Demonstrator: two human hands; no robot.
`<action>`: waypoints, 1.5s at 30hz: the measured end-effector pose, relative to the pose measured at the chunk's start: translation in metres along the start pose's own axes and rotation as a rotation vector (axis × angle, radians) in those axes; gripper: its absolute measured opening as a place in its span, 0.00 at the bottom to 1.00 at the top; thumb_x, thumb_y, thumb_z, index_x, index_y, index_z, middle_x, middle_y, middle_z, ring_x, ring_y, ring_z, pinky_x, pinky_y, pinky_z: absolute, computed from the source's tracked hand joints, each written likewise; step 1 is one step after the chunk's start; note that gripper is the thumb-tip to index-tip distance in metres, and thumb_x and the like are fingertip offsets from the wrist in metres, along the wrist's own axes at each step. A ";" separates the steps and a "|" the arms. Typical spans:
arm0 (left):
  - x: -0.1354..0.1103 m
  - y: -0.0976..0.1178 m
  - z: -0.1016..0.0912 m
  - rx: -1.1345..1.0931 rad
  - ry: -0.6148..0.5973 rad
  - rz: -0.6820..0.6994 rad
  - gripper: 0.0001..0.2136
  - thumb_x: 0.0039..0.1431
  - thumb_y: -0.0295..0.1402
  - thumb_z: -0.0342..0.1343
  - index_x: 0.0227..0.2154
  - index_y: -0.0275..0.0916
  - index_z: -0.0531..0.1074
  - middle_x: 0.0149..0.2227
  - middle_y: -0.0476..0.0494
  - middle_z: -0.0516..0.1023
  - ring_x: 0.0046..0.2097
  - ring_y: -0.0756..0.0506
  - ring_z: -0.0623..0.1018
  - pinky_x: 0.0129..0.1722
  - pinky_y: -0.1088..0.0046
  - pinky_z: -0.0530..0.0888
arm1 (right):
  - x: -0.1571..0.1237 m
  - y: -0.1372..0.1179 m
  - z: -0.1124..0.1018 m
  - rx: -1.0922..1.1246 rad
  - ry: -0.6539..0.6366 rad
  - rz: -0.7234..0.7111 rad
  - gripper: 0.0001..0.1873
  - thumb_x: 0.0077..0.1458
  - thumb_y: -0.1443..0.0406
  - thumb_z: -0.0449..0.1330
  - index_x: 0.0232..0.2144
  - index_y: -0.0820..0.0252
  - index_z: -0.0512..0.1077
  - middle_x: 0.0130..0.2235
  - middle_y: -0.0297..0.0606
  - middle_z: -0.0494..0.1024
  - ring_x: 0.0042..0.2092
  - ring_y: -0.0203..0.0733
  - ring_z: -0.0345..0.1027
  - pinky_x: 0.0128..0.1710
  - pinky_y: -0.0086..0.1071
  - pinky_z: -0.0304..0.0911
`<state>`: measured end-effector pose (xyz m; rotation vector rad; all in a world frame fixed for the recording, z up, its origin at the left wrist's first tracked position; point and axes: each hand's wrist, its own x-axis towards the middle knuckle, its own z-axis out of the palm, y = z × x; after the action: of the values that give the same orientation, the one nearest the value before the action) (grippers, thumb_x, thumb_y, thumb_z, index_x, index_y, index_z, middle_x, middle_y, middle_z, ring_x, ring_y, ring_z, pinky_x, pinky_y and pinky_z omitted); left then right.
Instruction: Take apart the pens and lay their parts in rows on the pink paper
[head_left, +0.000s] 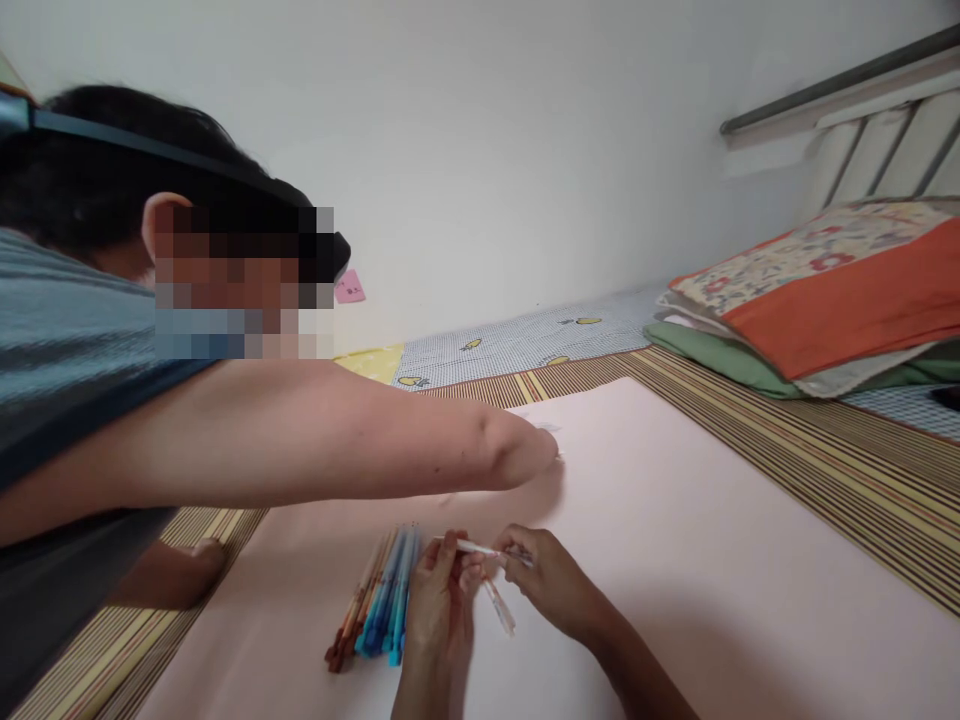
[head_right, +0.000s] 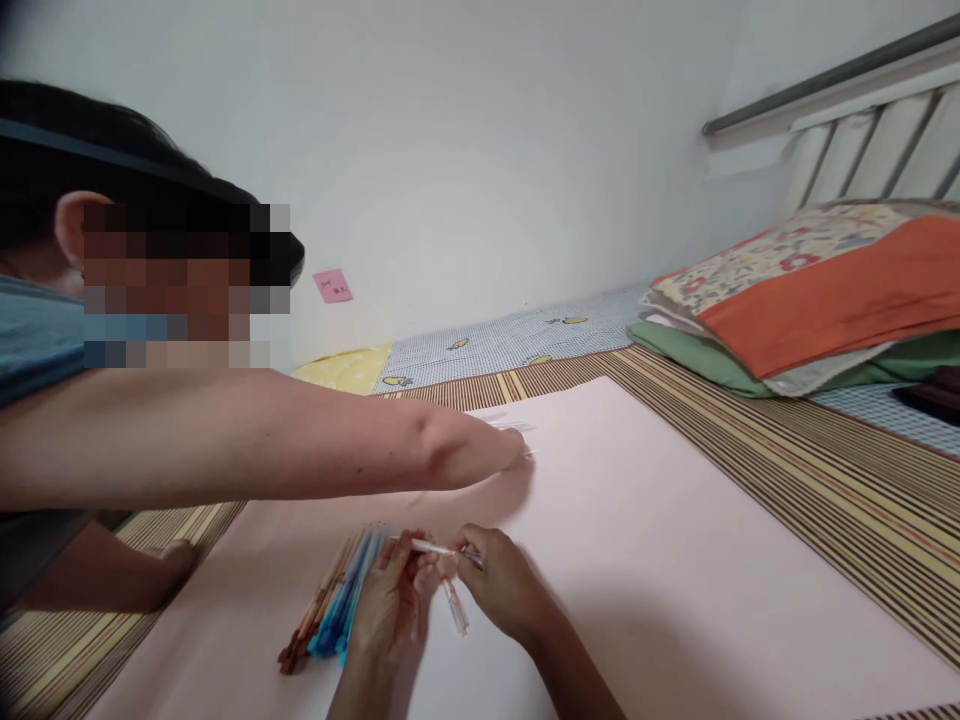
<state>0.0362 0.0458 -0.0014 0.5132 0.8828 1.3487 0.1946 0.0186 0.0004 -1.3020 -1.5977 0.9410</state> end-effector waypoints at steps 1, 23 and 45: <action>0.000 0.000 -0.001 0.001 -0.022 -0.010 0.12 0.42 0.30 0.72 0.29 0.34 0.77 0.27 0.45 0.81 0.26 0.50 0.81 0.27 0.80 0.78 | 0.000 0.001 0.000 -0.008 0.005 0.010 0.08 0.57 0.65 0.54 0.32 0.58 0.73 0.30 0.33 0.76 0.32 0.37 0.66 0.32 0.27 0.57; -0.003 -0.002 -0.006 0.080 -0.063 -0.020 0.16 0.40 0.35 0.74 0.26 0.35 0.72 0.24 0.47 0.80 0.25 0.48 0.80 0.23 0.77 0.76 | -0.006 -0.022 -0.007 -0.039 -0.024 -0.029 0.11 0.57 0.68 0.53 0.36 0.56 0.75 0.33 0.34 0.80 0.34 0.40 0.72 0.35 0.29 0.60; -0.010 0.011 -0.001 -0.113 0.164 0.022 0.09 0.55 0.20 0.61 0.23 0.35 0.71 0.22 0.44 0.80 0.23 0.51 0.80 0.23 0.83 0.77 | -0.010 -0.020 -0.020 -0.198 0.028 -0.047 0.05 0.52 0.70 0.53 0.27 0.55 0.65 0.25 0.29 0.69 0.28 0.36 0.60 0.28 0.27 0.50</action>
<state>0.0287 0.0381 0.0094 0.3293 0.9305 1.4671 0.2069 0.0064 0.0244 -1.3986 -1.7270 0.7474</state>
